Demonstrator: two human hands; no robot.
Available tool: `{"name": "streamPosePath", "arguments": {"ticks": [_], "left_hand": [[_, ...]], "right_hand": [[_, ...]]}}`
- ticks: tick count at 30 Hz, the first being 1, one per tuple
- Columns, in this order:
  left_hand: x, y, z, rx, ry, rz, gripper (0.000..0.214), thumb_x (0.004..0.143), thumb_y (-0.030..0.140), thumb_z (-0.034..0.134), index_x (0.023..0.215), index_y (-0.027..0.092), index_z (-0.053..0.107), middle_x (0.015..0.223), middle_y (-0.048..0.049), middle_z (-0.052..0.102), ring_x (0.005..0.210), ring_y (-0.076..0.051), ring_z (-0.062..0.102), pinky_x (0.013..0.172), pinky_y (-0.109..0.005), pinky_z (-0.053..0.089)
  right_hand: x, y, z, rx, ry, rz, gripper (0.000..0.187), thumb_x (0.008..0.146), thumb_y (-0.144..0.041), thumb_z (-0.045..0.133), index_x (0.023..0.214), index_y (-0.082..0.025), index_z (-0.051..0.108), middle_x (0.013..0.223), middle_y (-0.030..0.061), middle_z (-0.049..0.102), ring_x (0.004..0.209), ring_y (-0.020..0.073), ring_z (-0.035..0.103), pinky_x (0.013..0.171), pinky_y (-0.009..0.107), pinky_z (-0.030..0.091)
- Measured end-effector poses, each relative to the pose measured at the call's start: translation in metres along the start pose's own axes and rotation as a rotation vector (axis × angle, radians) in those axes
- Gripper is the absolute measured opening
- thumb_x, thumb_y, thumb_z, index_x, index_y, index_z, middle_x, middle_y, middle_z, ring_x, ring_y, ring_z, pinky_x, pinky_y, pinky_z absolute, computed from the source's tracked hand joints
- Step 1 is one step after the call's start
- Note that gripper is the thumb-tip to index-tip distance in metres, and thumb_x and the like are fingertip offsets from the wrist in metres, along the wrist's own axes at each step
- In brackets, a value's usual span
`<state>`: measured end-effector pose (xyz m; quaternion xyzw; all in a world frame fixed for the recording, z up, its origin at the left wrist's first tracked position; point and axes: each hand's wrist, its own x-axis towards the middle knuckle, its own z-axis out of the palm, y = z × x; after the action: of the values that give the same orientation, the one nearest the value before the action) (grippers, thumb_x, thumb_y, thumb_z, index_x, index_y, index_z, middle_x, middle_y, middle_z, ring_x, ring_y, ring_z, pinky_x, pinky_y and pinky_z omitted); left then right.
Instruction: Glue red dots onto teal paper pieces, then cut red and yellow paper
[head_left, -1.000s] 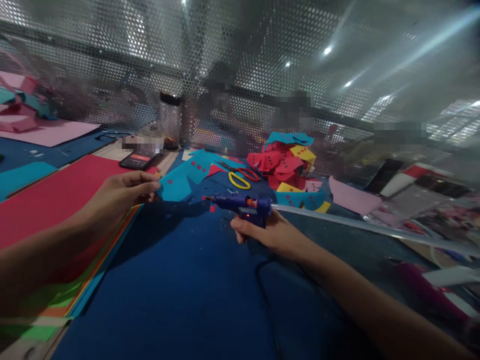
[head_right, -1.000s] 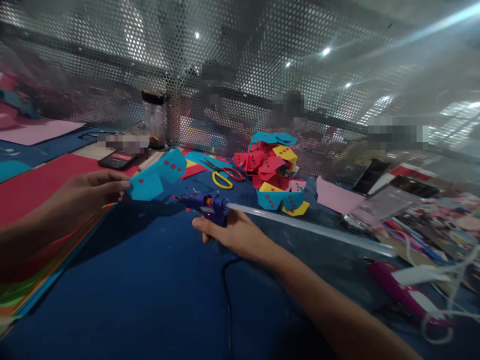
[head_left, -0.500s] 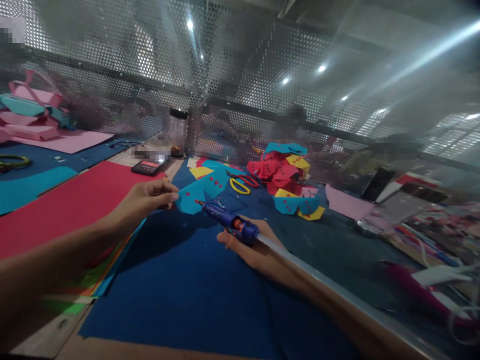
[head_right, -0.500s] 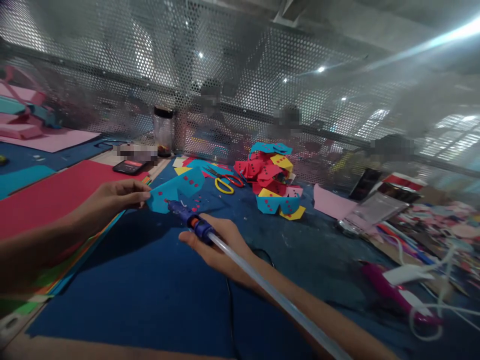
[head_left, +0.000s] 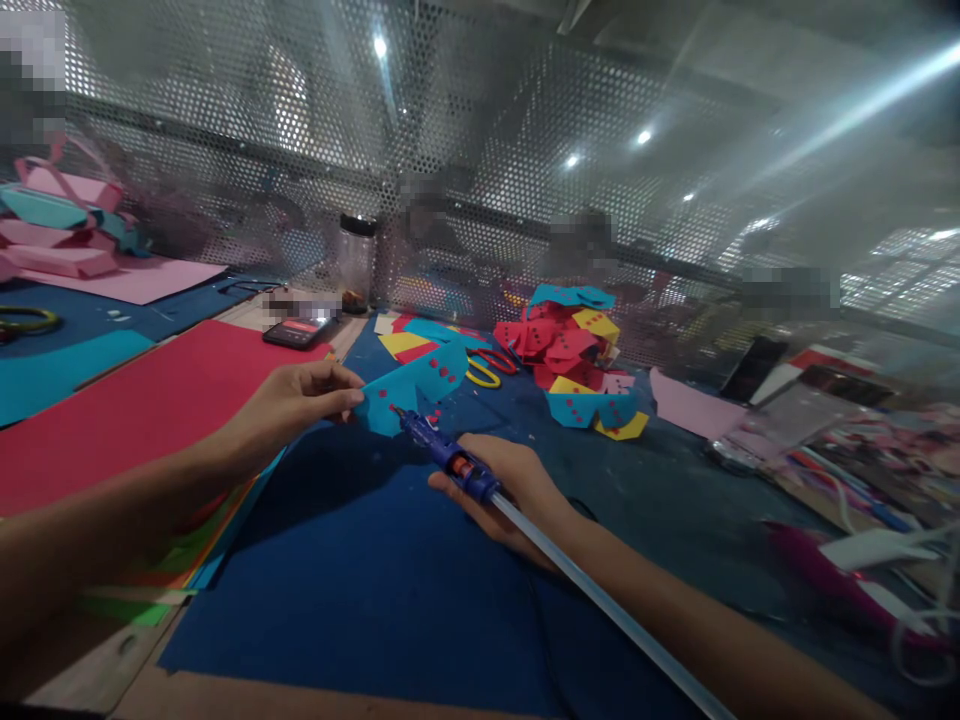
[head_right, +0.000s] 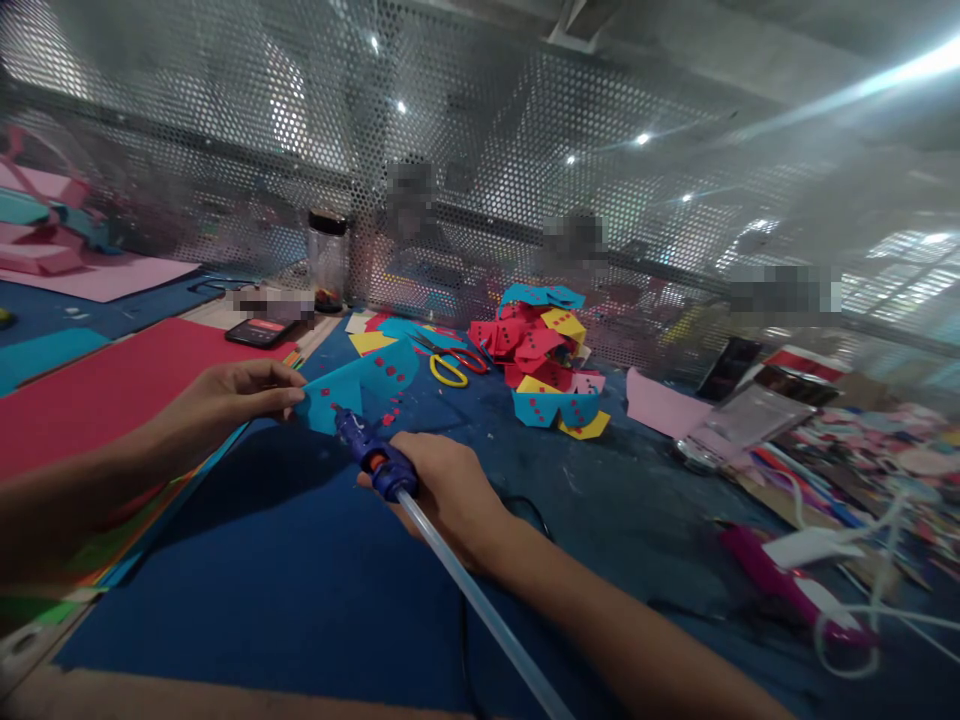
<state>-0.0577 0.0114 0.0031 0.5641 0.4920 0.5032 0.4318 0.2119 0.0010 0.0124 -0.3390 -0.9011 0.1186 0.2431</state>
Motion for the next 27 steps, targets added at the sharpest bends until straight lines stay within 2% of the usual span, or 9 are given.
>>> {"name": "streamPosePath", "arguments": {"ticks": [6, 18, 27], "left_hand": [[0.0, -0.002, 0.0, 0.015, -0.007, 0.01, 0.016, 0.073, 0.035, 0.079, 0.078, 0.021, 0.074, 0.072, -0.0016, 0.065, 0.069, -0.017, 0.06, 0.069, -0.031, 0.049], [-0.002, 0.005, 0.003, 0.017, 0.004, -0.008, 0.017, 0.069, 0.035, 0.08, 0.075, 0.021, 0.073, 0.071, -0.0019, 0.066, 0.067, -0.018, 0.06, 0.067, -0.031, 0.05], [-0.001, 0.004, 0.002, -0.001, 0.0, -0.01, 0.017, 0.068, 0.036, 0.081, 0.074, 0.022, 0.073, 0.073, -0.0031, 0.066, 0.068, -0.018, 0.06, 0.066, -0.032, 0.051]], "right_hand": [[0.0, 0.006, 0.003, -0.042, 0.003, -0.017, 0.032, 0.094, -0.047, 0.059, 0.076, -0.022, 0.052, 0.07, -0.0002, 0.057, 0.065, 0.0152, 0.051, 0.064, 0.027, 0.034], [-0.002, 0.012, 0.006, -0.119, -0.015, -0.041, 0.026, 0.094, -0.042, 0.061, 0.079, -0.022, 0.054, 0.074, 0.0007, 0.061, 0.069, 0.0161, 0.054, 0.065, 0.027, 0.033], [-0.003, 0.01, 0.005, -0.086, -0.003, -0.052, 0.029, 0.093, -0.044, 0.063, 0.077, -0.022, 0.052, 0.072, 0.0005, 0.059, 0.067, 0.016, 0.053, 0.064, 0.027, 0.034]]}}
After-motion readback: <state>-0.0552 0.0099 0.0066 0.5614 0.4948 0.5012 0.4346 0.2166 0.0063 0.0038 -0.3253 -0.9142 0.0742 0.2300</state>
